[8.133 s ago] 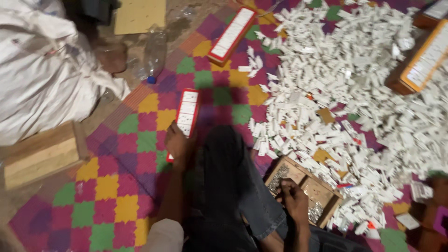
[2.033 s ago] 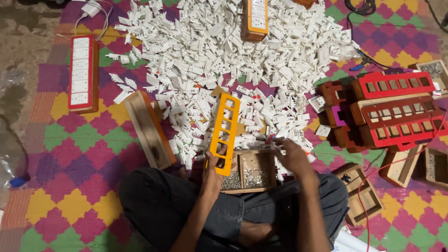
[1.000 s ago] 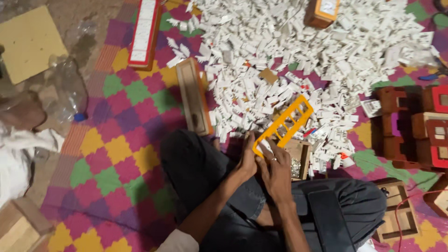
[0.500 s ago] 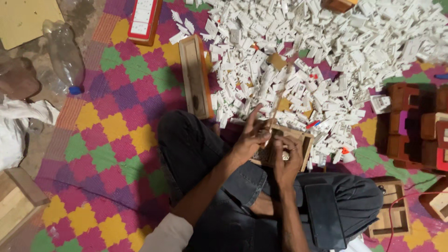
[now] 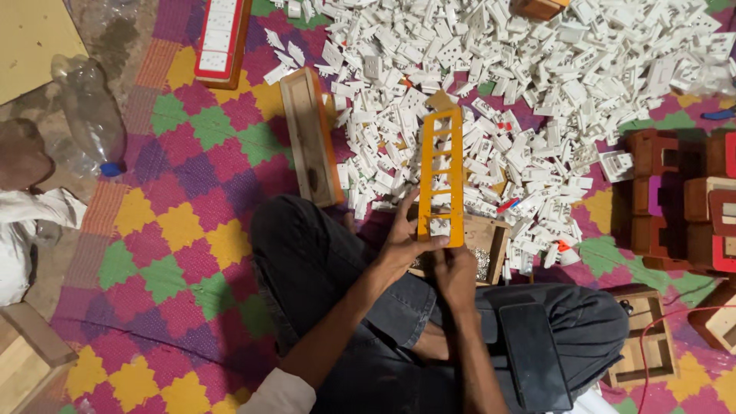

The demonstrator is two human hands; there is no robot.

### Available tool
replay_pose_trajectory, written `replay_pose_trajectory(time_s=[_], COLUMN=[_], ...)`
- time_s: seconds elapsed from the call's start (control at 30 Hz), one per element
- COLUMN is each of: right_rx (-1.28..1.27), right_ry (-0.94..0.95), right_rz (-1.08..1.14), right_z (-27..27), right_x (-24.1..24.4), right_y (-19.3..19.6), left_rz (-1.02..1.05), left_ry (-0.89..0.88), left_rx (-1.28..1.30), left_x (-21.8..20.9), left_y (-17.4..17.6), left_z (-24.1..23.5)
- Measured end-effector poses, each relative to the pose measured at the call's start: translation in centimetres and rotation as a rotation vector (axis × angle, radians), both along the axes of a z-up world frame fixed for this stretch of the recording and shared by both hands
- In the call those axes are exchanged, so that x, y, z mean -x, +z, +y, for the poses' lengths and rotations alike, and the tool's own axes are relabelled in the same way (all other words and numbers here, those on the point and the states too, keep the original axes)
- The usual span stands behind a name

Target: The person sits on a mat and inserts small white plastic electrical components into slots on a red wooden board. They pick up each component from a large pile on the floor and place it into the board one by one.

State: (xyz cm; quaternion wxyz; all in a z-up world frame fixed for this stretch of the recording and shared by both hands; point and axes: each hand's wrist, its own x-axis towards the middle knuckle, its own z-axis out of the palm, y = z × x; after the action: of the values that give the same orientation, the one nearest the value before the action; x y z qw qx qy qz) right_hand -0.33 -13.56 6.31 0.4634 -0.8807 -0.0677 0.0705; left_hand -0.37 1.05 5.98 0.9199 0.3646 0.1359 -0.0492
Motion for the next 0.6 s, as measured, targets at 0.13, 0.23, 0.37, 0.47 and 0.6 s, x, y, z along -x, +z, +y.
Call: replay_pose_trajectory(time_s=[0.13,0.23,0.37,0.47,0.6], right_rx=[-0.241,-0.627,-0.786,-0.951,-0.969], right_ry=[-0.139,-0.184,-0.279,-0.317,-0.310], right_rz=[0.103,0.417,0.665,0.743,0.812], right_z=[-1.4,-2.3,-3.5,-3.9,-4.4], right_x=[-1.2,-1.5,-1.6,-1.7,-1.8], right_y=[-0.6,-1.1,-2.2,-3.1,-3.3], left_rz=[-0.120,-0.143,-0.056,-0.079,-0.093], left_ry=[-0.003,-0.048,-0.138,-0.148,-0.144], left_rx=[-0.157,-0.188,-0.222,-0.282,-0.298], left_x=[-0.3,-0.4,-0.1,0.0,0.0], left_y=[-1.3,-1.9,-1.8,-1.3,-0.7], left_z=[-0.4,-0.4,-0.1,0.0,-0.3])
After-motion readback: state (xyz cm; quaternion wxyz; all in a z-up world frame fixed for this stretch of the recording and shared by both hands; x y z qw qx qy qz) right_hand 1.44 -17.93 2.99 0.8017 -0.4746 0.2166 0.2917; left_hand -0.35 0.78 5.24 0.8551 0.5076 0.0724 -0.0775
